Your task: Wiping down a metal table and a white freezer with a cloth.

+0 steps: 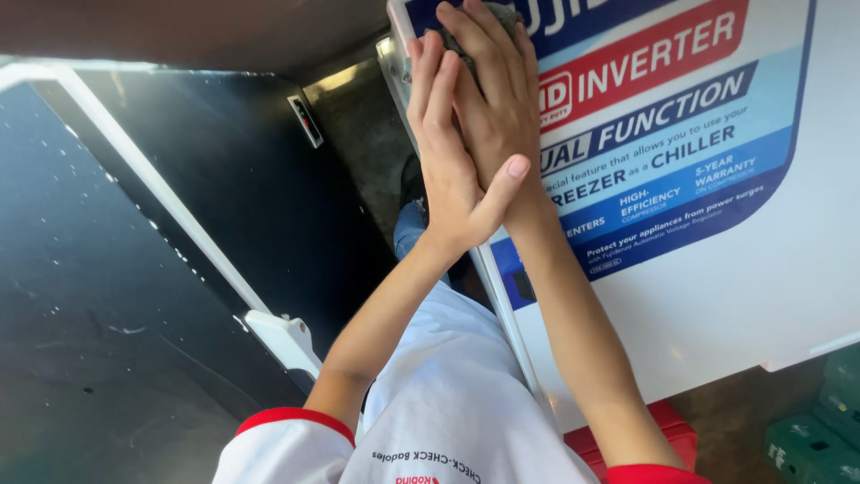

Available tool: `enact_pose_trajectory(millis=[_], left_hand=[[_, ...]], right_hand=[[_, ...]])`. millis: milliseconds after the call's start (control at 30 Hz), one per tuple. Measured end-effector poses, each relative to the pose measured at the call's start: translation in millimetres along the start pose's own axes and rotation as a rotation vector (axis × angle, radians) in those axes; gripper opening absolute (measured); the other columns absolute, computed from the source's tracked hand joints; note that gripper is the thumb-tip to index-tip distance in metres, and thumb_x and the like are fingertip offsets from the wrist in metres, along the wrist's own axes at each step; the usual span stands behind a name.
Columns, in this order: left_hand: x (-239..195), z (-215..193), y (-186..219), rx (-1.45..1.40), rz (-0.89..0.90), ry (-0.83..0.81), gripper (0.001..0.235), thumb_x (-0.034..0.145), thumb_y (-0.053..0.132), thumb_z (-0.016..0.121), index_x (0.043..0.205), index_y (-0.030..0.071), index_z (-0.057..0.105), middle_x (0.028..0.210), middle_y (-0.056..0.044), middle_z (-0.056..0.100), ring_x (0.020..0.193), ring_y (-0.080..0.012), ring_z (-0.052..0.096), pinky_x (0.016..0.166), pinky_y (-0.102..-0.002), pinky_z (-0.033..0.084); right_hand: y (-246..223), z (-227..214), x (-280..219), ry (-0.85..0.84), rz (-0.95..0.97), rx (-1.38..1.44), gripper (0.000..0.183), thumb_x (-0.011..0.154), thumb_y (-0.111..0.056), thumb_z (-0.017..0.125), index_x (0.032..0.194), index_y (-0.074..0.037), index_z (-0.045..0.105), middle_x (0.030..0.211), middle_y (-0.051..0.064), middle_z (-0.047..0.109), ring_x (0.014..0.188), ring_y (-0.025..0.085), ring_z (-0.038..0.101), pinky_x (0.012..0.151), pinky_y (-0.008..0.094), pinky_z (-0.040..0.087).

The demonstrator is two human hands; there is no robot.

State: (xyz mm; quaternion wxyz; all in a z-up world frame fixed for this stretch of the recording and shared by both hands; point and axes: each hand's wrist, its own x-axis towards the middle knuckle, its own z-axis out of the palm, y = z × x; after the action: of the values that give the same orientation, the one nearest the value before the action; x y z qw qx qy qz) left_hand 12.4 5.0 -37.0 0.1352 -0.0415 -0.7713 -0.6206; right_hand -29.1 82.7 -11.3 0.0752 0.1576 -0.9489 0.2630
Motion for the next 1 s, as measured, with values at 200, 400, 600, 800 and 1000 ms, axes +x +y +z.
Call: enact_pose_trajectory(millis=[200,400,600,800,1000], left_hand=[[-24.6,4.8,23.9,0.055,0.002,-0.006,0.068,0.106,0.043,0.071,0.155,0.011,0.038,0.169,-0.013,0.016,0.153,-0.0294,0.027,0.127,-0.039,0.029],[-88.6,48.9,67.6,0.136,-0.051,-0.075,0.045,0.105,0.028,0.070,0.143,0.008,0.055,0.165,-0.018,0.031,0.149,-0.0344,0.044,0.121,-0.041,0.038],[-207.1,111.8,104.3,0.074,-0.069,-0.086,0.039,0.107,0.025,0.064,0.141,0.009,0.056,0.163,-0.016,0.037,0.151,-0.0348,0.043,0.126,-0.045,0.039],[-312.9,164.3,147.3,0.203,0.013,-0.193,0.043,0.096,0.024,0.063,0.136,0.007,0.058,0.151,-0.014,0.054,0.152,-0.0361,0.043,0.127,-0.056,0.027],[-348.8,190.9,160.3,0.213,0.073,-0.188,0.039,0.095,0.025,0.065,0.129,0.007,0.063,0.145,-0.013,0.061,0.148,-0.0340,0.048,0.124,-0.055,0.030]], right_hand=[[1.8,-29.1,-43.0,-0.073,-0.042,0.020,0.042,0.112,-0.022,0.063,0.149,-0.003,0.056,0.160,0.006,0.047,0.156,0.027,0.039,0.132,0.054,0.029],[36.0,-44.6,-151.3,-0.016,-0.053,0.050,0.037,0.106,-0.020,0.065,0.140,-0.006,0.057,0.146,0.013,0.054,0.146,0.033,0.048,0.128,0.057,0.032],[66.4,-93.5,-282.7,0.079,-0.107,-0.017,0.046,0.109,-0.022,0.063,0.147,-0.001,0.050,0.151,0.019,0.049,0.145,0.038,0.046,0.127,0.057,0.032],[97.2,-116.5,-411.5,0.131,0.011,-0.150,0.052,0.111,-0.024,0.060,0.153,0.001,0.044,0.156,0.021,0.046,0.148,0.036,0.045,0.127,0.057,0.032],[104.2,-137.9,-454.8,0.161,0.043,-0.139,0.054,0.107,-0.027,0.062,0.151,0.001,0.047,0.156,0.022,0.044,0.147,0.037,0.041,0.125,0.057,0.029]])
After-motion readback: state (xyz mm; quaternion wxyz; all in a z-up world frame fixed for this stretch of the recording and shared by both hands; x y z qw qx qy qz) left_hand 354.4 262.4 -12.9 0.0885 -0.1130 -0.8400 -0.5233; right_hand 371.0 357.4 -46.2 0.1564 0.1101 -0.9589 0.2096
